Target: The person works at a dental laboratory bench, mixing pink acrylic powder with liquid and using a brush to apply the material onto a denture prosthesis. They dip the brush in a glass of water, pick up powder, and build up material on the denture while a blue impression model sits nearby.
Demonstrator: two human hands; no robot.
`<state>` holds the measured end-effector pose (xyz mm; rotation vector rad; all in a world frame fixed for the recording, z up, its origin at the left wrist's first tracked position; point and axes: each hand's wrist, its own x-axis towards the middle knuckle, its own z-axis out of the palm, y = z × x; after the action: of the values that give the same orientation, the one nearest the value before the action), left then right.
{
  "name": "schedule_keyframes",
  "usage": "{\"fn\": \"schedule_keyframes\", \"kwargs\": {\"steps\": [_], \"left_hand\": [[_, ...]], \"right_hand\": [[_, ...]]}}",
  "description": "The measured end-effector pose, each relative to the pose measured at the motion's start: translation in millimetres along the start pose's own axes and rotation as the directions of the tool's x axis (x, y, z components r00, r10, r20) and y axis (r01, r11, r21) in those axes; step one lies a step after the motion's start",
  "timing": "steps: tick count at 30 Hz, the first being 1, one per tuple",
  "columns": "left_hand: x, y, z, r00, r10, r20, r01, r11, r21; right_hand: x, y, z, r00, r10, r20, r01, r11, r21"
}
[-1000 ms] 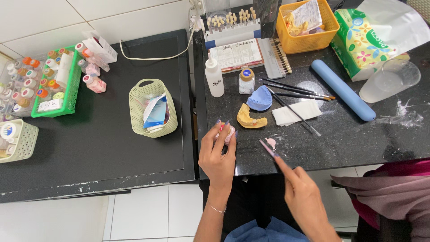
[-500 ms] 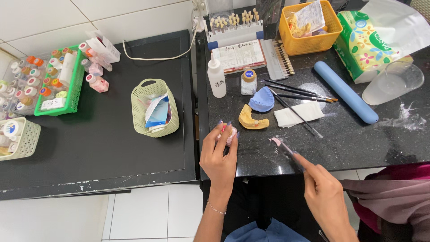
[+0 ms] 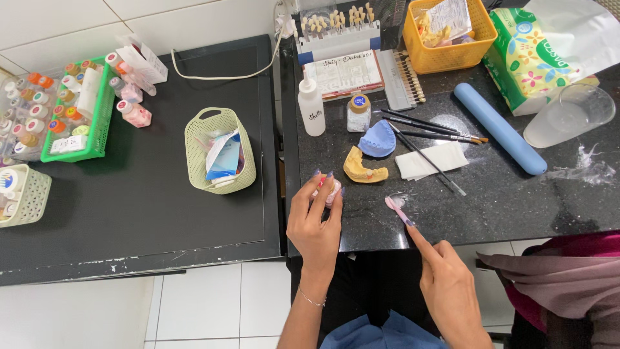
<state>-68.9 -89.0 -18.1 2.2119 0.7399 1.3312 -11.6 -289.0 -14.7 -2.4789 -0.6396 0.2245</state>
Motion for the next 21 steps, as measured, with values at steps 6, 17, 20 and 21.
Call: {"fn": "schedule_keyframes", "kwargs": {"steps": [6, 17, 20, 21], "left_hand": [[0, -1, 1, 1.0, 0.019, 0.006, -0.019, 0.999, 0.037], [0, -3, 1, 1.0, 0.019, -0.002, -0.019, 0.999, 0.026], [0, -3, 0, 1.0, 0.024, 0.002, -0.024, 1.0, 0.017], [1, -3, 1, 1.0, 0.029, 0.0, -0.029, 0.999, 0.022]], "right_hand": [[4, 4, -12, 1.0, -0.003, 0.013, 0.002, 1.0, 0.017], [7, 10, -8, 0.993, -0.119, -0.01, 0.119, 0.993, 0.018], [6, 10, -5, 0.994, -0.109, 0.034, 0.109, 0.994, -0.007], [5, 11, -5, 0.993, -0.115, 0.021, 0.115, 0.993, -0.005]]}}
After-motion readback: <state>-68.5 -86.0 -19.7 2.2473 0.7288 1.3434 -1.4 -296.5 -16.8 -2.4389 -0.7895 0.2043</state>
